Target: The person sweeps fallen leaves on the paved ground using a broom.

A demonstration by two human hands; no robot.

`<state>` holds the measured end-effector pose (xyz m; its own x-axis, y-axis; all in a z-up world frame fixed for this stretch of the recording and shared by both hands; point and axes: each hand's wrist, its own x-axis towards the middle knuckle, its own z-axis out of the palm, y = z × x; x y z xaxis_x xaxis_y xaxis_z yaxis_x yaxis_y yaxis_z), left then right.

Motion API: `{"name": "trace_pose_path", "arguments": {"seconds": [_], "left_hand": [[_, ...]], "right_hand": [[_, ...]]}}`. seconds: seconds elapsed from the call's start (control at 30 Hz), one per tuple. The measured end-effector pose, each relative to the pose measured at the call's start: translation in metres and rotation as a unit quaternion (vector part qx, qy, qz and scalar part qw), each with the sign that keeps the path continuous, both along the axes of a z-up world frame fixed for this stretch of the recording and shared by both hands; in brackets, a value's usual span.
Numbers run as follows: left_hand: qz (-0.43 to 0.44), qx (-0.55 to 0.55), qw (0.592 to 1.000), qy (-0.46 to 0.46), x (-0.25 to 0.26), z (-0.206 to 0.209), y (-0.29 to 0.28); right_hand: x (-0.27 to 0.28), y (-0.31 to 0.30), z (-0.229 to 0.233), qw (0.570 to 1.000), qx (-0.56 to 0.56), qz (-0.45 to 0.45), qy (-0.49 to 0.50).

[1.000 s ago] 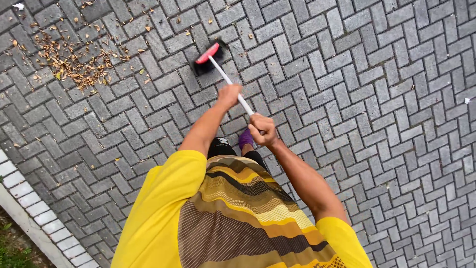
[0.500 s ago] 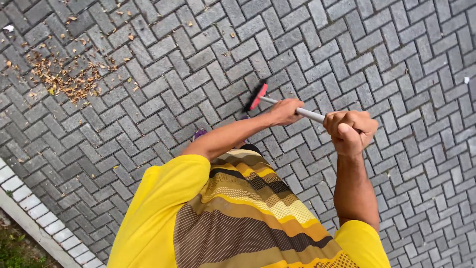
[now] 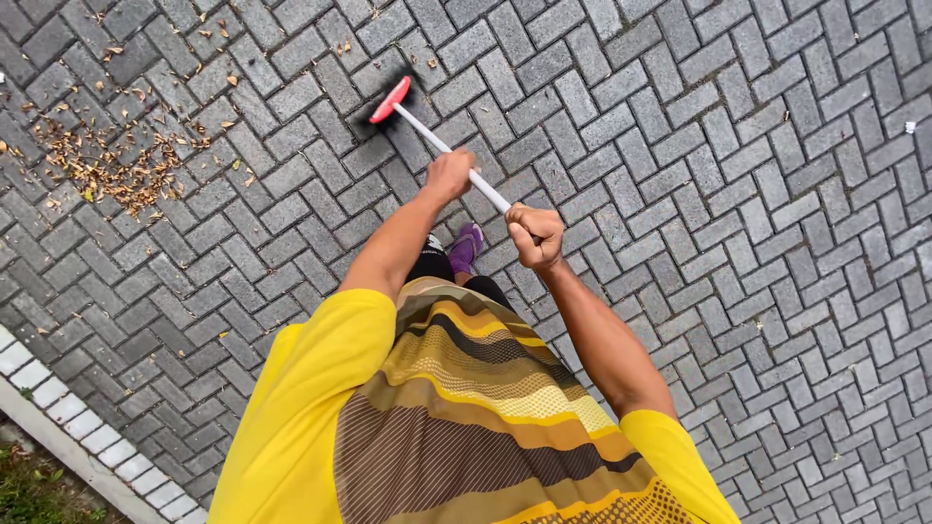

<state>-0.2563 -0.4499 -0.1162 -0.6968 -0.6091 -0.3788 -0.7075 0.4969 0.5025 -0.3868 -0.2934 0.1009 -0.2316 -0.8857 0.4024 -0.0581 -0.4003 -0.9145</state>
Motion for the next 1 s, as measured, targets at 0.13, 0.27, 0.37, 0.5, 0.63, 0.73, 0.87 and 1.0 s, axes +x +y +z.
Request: {"name": "trace_pose_path", "arguments": {"seconds": [0.13,0.27,0.37,0.5,0.63,0.73,0.87,1.0], "left_hand": [[0.041,-0.008,0.999,0.016,-0.03,0.065,-0.015],[0.038,0.054,0.994,0.09,-0.092,0.116,0.012],[-0.027,0.122,0.982,0.144,-0.141,0.103,0.032],[-0.076,0.171,0.958,0.215,-0.162,0.081,0.035],[-0.054,0.145,0.965,0.214,-0.127,0.044,-0.027],[0.003,0.149,0.983,0.105,-0.071,0.038,-0.094],[0.103,0.052,0.991,0.062,0.016,0.004,-0.201],[0.204,0.032,0.978,0.013,0.072,0.037,-0.268]], "right_hand": [[-0.039,-0.016,0.024,0.996,-0.021,-0.041,-0.073],[-0.087,-0.036,0.121,0.987,-0.093,0.048,-0.119],[-0.104,-0.051,0.168,0.986,-0.057,0.148,-0.057],[-0.109,-0.067,0.117,0.983,-0.006,0.165,0.085],[-0.073,-0.117,0.065,0.984,-0.005,0.134,0.117],[-0.037,-0.159,0.033,0.991,-0.012,0.108,0.077],[0.02,-0.244,0.003,0.989,-0.034,0.133,0.056],[0.058,-0.306,-0.003,0.988,-0.026,0.143,0.055]]}}
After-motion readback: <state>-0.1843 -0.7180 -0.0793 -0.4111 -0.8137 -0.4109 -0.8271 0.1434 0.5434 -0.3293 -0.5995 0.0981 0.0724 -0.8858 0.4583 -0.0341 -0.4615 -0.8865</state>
